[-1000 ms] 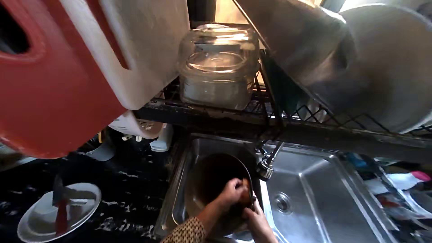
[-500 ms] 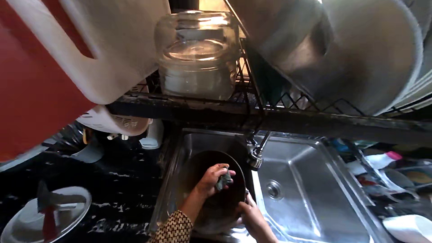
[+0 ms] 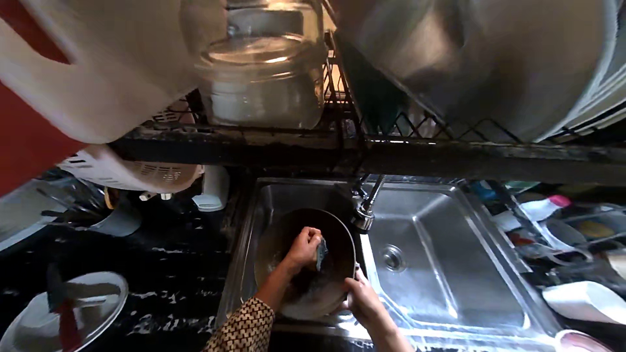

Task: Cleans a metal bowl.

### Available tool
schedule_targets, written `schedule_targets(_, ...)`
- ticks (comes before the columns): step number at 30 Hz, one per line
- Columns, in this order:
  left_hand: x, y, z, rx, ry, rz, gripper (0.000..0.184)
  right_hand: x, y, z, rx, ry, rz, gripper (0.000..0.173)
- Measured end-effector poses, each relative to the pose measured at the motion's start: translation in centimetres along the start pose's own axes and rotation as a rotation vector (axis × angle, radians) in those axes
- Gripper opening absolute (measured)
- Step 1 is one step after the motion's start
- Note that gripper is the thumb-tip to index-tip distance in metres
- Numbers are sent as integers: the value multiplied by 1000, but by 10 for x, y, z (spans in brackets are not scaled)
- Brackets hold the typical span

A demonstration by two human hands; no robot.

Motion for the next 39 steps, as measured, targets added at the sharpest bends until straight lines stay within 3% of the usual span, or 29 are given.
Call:
schedule_targets(3, -12, 0, 7, -2, -25, 44, 30, -1, 0, -2, -6, -1, -20, 80)
schedule_targets(6, -23, 13, 9, 212, -122, 51, 27, -3, 2, -3, -6, -6, -36, 75)
schedule_targets(9, -26, 36, 10, 425, -303, -421, 28, -7, 4, -2, 4, -3, -35, 74)
schedule_targets(10, -26, 40, 11, 406, -314, -562, 29, -8, 4, -1, 4, -6, -36, 75)
schedule_targets(12, -29, 47, 12, 263, -158, -773, 37, -9, 2, 0, 32, -7, -47, 72)
schedule_targets(14, -36, 50, 16, 202, 18, -874, 53, -12, 1, 2, 53, 11, -56, 72)
schedule_targets(17, -42, 35, 37, 94, 103, -943, 51, -11, -1, 3, 62, 22, -51, 78)
schedule_targets(20, -40, -4, 53, -178, -57, -808, 39, -5, -7, 1, 29, 25, -23, 78)
schedule_targets(21, -40, -16, 48, -180, -143, -745, 36, -3, -10, 2, 9, 28, -3, 78)
schedule_targets(23, -34, -26, 24, -32, -220, -710, 35, 2, -14, 9, -26, 38, 48, 79)
schedule_targets(28, 0, 32, -29, 236, 67, -1006, 49, -2, -8, 20, -5, 53, 106, 78)
schedule_targets(30, -8, 50, -20, 174, 227, -1134, 52, -4, -5, 18, -2, 86, 106, 80)
schedule_targets(32, -20, 48, 0, -96, 352, -1210, 47, -5, -5, 14, 15, 93, 107, 83)
schedule_targets(34, -34, 28, 16, -367, 295, -1031, 45, -3, -9, 9, 17, 98, 113, 86)
schedule_targets(35, -42, 14, 18, -403, 191, -860, 42, 0, -11, 7, 5, 118, 127, 89)
schedule_targets(37, -35, -7, 14, -237, 3, -561, 37, 3, -16, 6, -61, 150, 157, 92)
schedule_targets(39, -17, -6, -3, 61, -67, -527, 40, 3, -21, 13, -57, 126, 148, 90)
Point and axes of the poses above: each hand's wrist, its own z-axis away from the middle knuckle, its own y-axis out of the back of the hand, x = y × z, the point moved 1 cm from there along -z, towards the middle knuckle, and after that the axes turned 6 degrees about y, right-handed, at the moved point
